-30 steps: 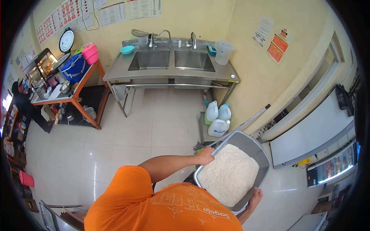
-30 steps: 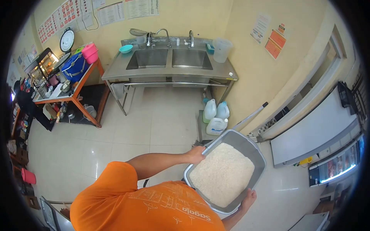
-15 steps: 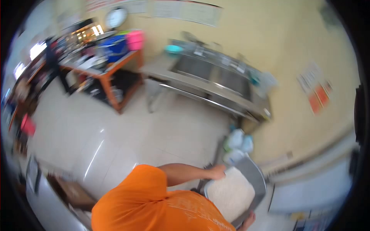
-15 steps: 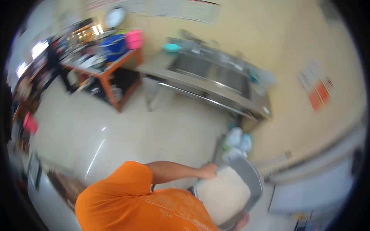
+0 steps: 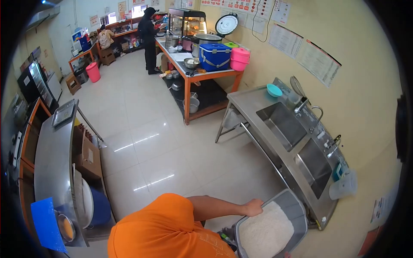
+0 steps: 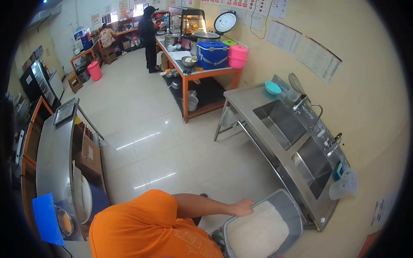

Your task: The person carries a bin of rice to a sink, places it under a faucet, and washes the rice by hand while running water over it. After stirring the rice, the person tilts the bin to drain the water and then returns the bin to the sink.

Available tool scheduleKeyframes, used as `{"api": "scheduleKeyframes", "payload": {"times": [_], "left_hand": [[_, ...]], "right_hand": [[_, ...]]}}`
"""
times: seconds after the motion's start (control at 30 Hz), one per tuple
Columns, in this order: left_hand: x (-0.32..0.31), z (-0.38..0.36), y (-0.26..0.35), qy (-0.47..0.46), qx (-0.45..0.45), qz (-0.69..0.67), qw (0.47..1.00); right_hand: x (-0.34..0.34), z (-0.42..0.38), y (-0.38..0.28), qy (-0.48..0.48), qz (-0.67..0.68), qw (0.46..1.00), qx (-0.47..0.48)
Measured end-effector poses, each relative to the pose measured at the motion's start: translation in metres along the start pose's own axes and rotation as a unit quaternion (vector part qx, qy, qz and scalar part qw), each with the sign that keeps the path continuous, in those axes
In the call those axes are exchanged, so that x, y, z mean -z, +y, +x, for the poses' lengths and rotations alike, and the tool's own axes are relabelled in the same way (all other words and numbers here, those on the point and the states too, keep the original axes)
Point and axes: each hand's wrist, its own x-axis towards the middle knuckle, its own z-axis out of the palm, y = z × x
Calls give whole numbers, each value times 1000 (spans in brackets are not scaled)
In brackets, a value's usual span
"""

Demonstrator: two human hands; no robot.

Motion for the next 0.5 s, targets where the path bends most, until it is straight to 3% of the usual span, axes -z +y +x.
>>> {"api": "scheduleKeyframes", "payload": {"times": [0.1,0.2,0.27,0.33,0.37,0.43,0.47,0.5], "left_hand": [[28,67,4,55,-13,-20,998],[76,130,31,62,-21,-48,997],[85,175,30,101,-68,-27,992],[105,207,46,60,-36,2,998],[118,213,60,18,-12,-67,998],[109,249,49,-1,13,-110,994],[110,263,54,-17,14,-141,990],[112,274,61,-25,18,-172,985]], "right_hand": [[-29,33,-142,6,162,987,-8],[-46,73,-227,21,247,969,-15],[-52,98,-255,42,228,972,-38],[-56,123,-275,41,249,967,-41],[-55,149,-268,9,286,956,-68],[-55,173,-286,-7,292,956,11],[-67,202,-278,43,290,956,-2],[-65,207,-303,27,269,963,6]]}}
